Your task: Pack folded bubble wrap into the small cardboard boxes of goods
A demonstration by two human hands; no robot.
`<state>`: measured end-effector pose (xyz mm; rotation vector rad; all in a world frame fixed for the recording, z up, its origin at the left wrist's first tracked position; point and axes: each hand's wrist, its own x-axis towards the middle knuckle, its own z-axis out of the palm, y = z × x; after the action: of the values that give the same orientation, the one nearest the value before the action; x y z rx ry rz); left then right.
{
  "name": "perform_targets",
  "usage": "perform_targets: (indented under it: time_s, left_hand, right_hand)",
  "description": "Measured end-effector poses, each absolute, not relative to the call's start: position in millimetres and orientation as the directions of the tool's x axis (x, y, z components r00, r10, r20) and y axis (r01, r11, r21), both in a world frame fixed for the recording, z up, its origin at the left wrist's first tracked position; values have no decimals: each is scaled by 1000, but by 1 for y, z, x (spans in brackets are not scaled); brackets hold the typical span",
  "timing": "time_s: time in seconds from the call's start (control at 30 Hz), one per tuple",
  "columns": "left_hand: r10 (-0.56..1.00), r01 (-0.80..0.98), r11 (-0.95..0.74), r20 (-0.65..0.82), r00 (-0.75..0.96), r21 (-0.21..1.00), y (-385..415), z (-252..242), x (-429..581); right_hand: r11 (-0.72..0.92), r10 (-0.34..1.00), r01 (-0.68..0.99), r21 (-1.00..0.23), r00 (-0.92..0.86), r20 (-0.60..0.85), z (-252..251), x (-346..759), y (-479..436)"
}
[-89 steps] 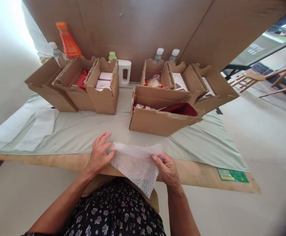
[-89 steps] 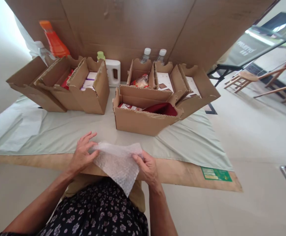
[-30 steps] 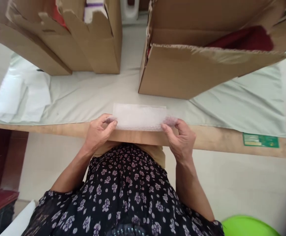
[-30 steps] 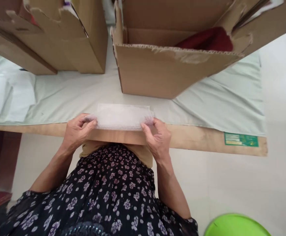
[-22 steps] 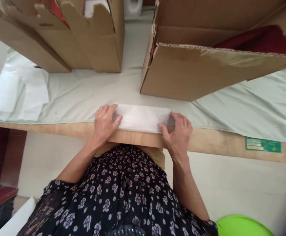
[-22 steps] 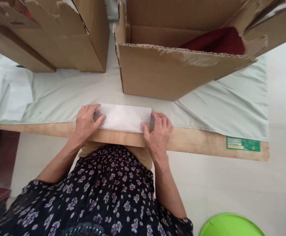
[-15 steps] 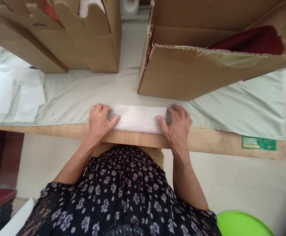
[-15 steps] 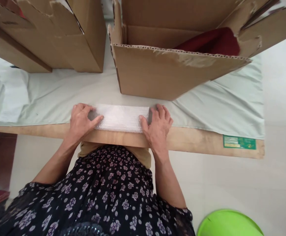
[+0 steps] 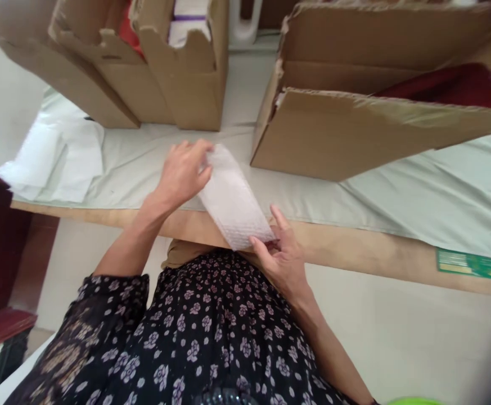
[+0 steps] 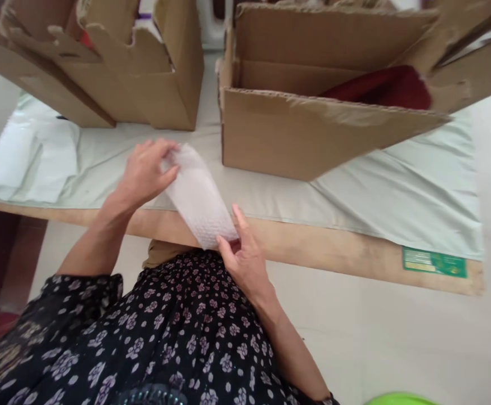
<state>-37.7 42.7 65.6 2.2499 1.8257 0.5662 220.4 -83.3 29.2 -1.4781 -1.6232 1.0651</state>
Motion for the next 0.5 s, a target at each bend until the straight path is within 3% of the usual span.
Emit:
perform_targets:
  time_s: [0.13,0.27,0.33,0.5]
  left_hand:
    - [941,906,-282,274,197,317,41,43,-34]
    - [853,755,-488,422,306,438,-33,38,-29]
    - [836,674,-540,412,362,504,-73,37,-27]
    - [805,695,-586,403,437,417,-106,26,-16]
  right_hand:
    - [-119,967,443,-889,-151,-204,21,202,-90]
    - [-234,920,333,-913,-227,-319,22,206,-84]
    - [-291,902,280,-915,-237,-360,23,208,-79]
    - [-442,841,132,-887,-283,-461,25,208,-72]
